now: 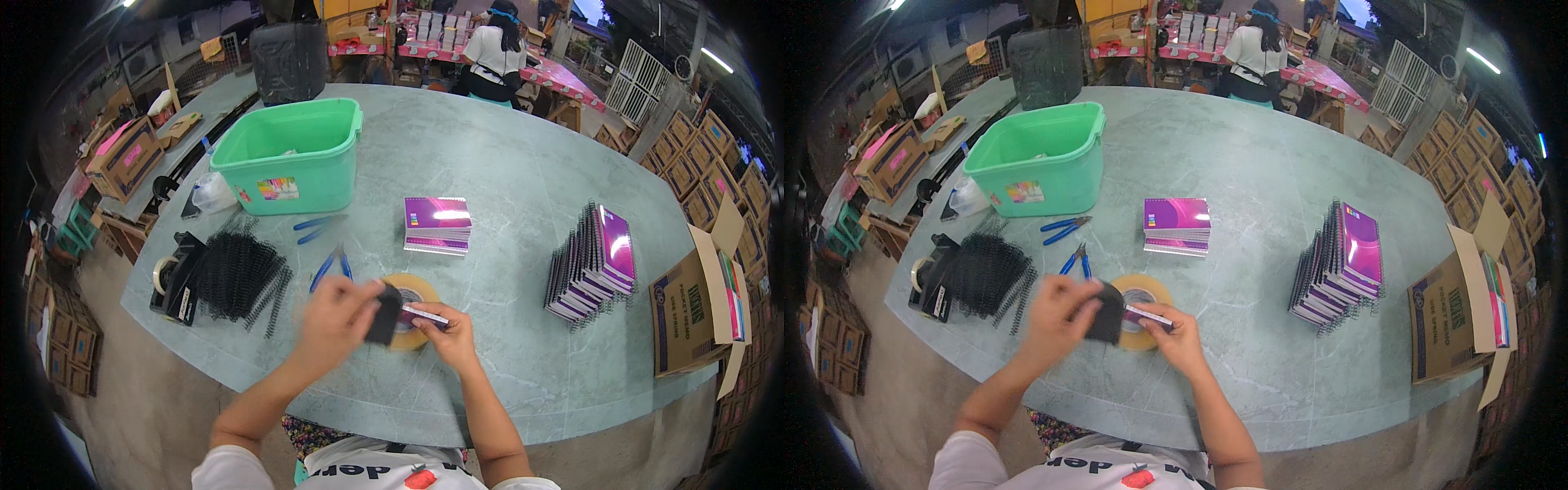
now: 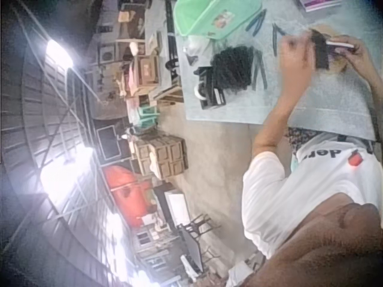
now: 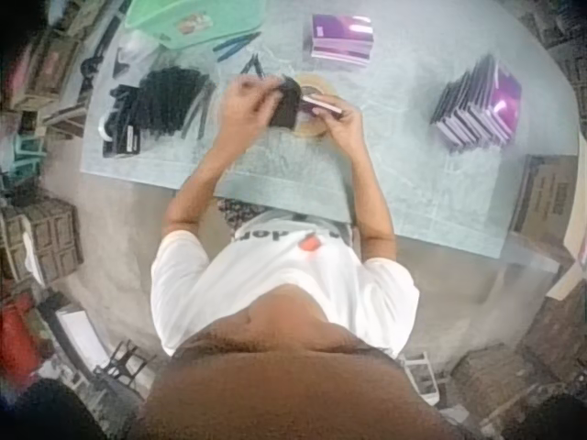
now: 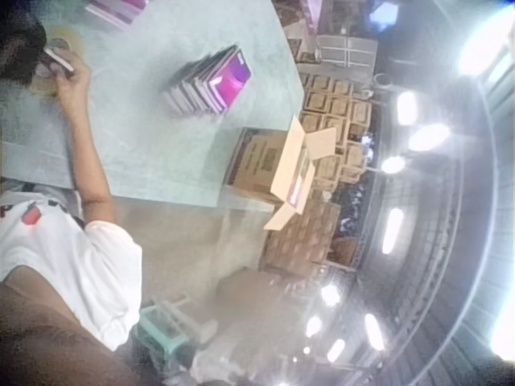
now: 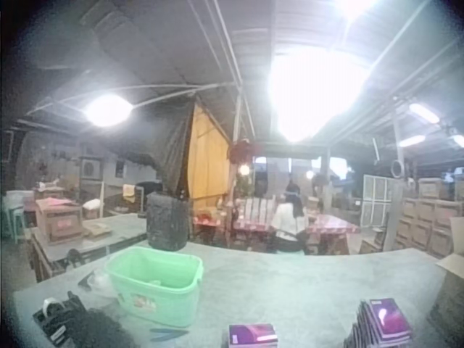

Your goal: The person inserts a black spiral coil through the pre-punched holes of a notebook cover and pages by hand, then uses pliers to crimp the ends of the coil.

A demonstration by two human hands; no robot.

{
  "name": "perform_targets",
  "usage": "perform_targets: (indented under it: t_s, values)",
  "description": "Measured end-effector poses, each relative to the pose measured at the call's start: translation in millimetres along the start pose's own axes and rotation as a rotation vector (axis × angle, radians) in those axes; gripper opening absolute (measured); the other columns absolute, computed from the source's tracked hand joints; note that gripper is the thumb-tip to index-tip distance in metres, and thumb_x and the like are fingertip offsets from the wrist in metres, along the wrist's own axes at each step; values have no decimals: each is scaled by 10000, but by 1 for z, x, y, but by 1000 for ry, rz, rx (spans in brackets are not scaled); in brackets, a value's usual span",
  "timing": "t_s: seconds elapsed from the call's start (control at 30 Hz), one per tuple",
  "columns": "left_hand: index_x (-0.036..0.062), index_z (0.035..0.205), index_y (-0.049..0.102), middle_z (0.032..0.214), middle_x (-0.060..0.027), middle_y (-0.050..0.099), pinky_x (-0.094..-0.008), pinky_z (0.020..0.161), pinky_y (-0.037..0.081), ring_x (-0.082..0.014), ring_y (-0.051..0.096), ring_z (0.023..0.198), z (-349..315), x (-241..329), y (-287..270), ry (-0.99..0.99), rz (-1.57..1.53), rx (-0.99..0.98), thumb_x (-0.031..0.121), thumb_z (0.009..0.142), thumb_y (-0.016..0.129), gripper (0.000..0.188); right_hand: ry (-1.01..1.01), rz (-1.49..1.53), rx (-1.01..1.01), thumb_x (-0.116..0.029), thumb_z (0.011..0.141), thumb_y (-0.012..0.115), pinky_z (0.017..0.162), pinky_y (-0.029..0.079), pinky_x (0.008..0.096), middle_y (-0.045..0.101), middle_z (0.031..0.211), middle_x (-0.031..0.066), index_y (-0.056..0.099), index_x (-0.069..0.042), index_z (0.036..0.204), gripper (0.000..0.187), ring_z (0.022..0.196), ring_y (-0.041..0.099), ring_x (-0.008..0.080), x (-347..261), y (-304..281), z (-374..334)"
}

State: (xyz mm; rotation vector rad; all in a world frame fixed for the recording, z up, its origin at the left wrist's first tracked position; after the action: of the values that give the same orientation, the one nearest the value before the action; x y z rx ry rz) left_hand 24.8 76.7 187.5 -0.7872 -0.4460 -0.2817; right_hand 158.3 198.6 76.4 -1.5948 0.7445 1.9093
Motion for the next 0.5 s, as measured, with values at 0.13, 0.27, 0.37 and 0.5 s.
perform_targets:
  t_s: [0.13, 0.27, 0.37, 0.5]
  values:
    - [131, 1079, 640, 890, -100, 548, -345, 632, 486, -251, 576, 756, -6, 1, 10, 72, -92, -66, 46, 739, 694, 354, -6, 5, 30, 35, 834, 610, 802, 466, 237, 671, 1013, 43, 654, -7, 1067, 240, 900, 591, 98, 1, 1, 0]
    - [93, 1035, 650, 905, -110, 575, -343, 694, 478, -276, 589, 810, 7, 0, 0, -8, -86, 67, 9, 697, 712, 353, -11, -6, 36, 34, 820, 641, 763, 470, 212, 662, 958, 42, 651, 5, 1043, 225, 848, 597, 86, -2, 3, -3]
    - [106, 1060, 633, 943, -124, 591, -356, 716, 490, -262, 601, 851, -44, 4, 50, 36, -261, -424, 106, 735, 715, 336, -12, -14, 9, 21, 824, 628, 785, 468, 230, 667, 1026, 50, 648, -7, 1062, 241, 879, 589, 93, -5, 1, -2]
    - [87, 1034, 596, 960, -104, 593, -360, 726, 474, -275, 591, 833, -78, 15, 63, 174, -87, -369, 246, 799, 671, 293, -58, -52, 20, 7, 806, 660, 778, 476, 248, 670, 979, 44, 647, -6, 1062, 256, 856, 597, 110, -11, 4, 2]
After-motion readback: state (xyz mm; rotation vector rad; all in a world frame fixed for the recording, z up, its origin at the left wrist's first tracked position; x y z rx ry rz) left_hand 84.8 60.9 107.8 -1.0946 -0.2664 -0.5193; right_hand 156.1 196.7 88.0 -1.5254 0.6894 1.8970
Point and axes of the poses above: each hand's wrist, its own z-axis towards the middle knuckle, its own y-axis out of the palm, x = y × z, the point moved 7 cm from there along z, towards the middle knuckle
